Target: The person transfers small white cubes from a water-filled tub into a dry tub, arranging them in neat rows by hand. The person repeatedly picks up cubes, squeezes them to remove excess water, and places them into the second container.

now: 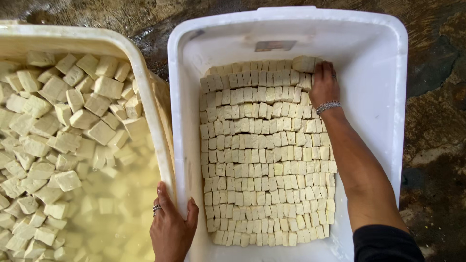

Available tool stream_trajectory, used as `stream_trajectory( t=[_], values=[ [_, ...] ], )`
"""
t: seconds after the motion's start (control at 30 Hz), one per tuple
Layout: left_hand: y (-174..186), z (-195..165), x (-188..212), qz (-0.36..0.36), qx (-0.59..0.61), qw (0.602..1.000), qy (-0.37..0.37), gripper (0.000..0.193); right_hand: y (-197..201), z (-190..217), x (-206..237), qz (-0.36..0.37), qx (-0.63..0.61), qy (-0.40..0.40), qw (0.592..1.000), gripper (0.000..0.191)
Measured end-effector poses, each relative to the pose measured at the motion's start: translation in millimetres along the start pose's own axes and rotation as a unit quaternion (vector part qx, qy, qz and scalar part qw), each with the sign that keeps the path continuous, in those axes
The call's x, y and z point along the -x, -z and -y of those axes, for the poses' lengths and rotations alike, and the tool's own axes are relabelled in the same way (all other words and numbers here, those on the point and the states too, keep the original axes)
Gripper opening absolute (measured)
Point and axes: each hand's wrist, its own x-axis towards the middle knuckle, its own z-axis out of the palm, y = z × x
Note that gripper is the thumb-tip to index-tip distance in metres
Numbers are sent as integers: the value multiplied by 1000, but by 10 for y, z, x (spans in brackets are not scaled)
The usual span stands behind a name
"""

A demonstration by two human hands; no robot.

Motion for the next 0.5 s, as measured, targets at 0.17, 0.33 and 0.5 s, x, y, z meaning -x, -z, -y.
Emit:
stream_trajectory(
  t=[0.17, 0.33, 0.5],
  values=[
    [20, 12, -9, 39, 6, 999, 24, 88, -41, -93, -31, 89, 1, -46, 995, 41],
    [46, -46, -23, 3, 4, 1000, 4, 87, -146, -22, -27, 23, 9, -58, 998, 52],
    [76, -61, -64, 11, 4, 1000, 13, 83, -134, 204, -30, -20, 56, -4, 998, 46]
  ],
)
